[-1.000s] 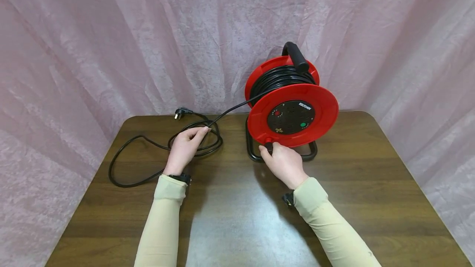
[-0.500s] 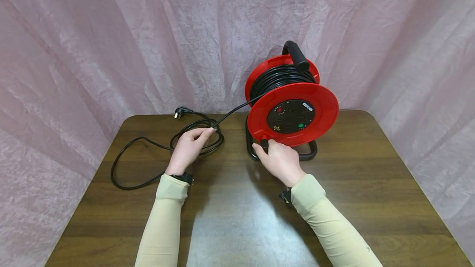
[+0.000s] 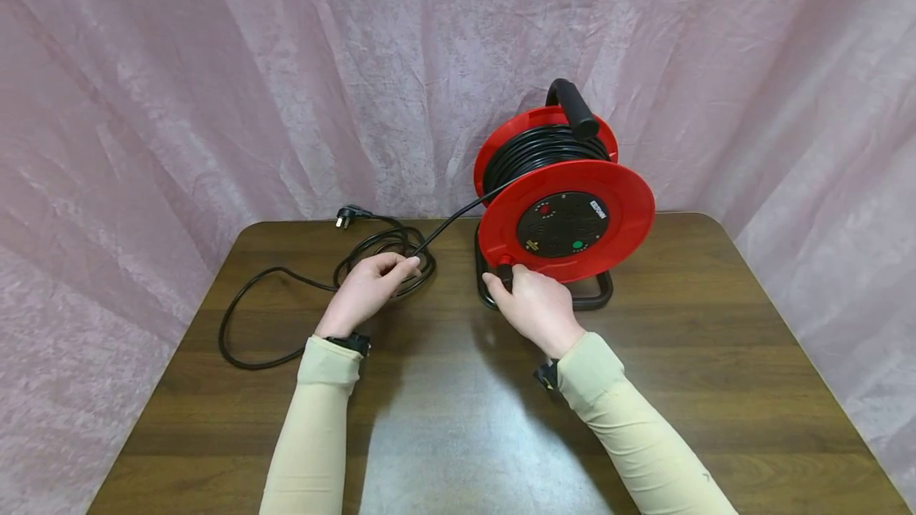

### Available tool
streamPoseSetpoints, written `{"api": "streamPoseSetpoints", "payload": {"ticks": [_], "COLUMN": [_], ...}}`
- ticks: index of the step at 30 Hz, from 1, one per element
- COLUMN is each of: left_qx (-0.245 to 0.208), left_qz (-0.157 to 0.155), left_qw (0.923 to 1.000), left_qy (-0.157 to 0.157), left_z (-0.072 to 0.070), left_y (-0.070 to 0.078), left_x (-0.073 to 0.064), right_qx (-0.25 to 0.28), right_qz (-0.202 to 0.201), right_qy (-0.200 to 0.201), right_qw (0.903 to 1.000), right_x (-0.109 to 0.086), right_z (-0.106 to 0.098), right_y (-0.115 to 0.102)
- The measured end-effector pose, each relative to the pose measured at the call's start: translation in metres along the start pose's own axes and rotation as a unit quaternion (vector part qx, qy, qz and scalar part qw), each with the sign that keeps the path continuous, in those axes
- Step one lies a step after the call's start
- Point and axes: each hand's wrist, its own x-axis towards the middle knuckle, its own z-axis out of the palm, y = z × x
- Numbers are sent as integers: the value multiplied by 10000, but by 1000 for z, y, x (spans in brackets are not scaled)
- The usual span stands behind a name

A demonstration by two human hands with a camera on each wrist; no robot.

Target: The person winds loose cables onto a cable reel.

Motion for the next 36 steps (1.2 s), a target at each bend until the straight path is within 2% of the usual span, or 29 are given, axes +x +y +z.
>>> {"api": "streamPoseSetpoints", "payload": {"ticks": [4, 10, 16, 24, 29, 36], "left_qx": [74, -213, -202, 328, 490, 991], "left_qz": [76, 170, 69, 111, 152, 270], "left_qw": [9998, 9985, 9981, 9963, 9947, 9903], "left_qy": [-186, -469, -579, -793, -887, -935], "left_z": [-1, -3, -3, -2, -3, -11], "left_y": [-1, -2, -4, -8, -10, -12], "left_x": [-1, -2, -1, 1, 1, 0], "right_qx": [17, 10, -26, 106, 71, 141], "right_qz": [-26, -65, -176, -286, -289, -245], "right_qy": [-33, -22, 131, 193, 212, 186], "right_qw": [10000, 10000, 9998, 9994, 9993, 9994], "right_x": [1, 2, 3, 7, 8, 9], "right_z": [-2, -4, -6, -12, -15, -16], "right_y": [-4, -8, -12, -19, -22, -23]}}
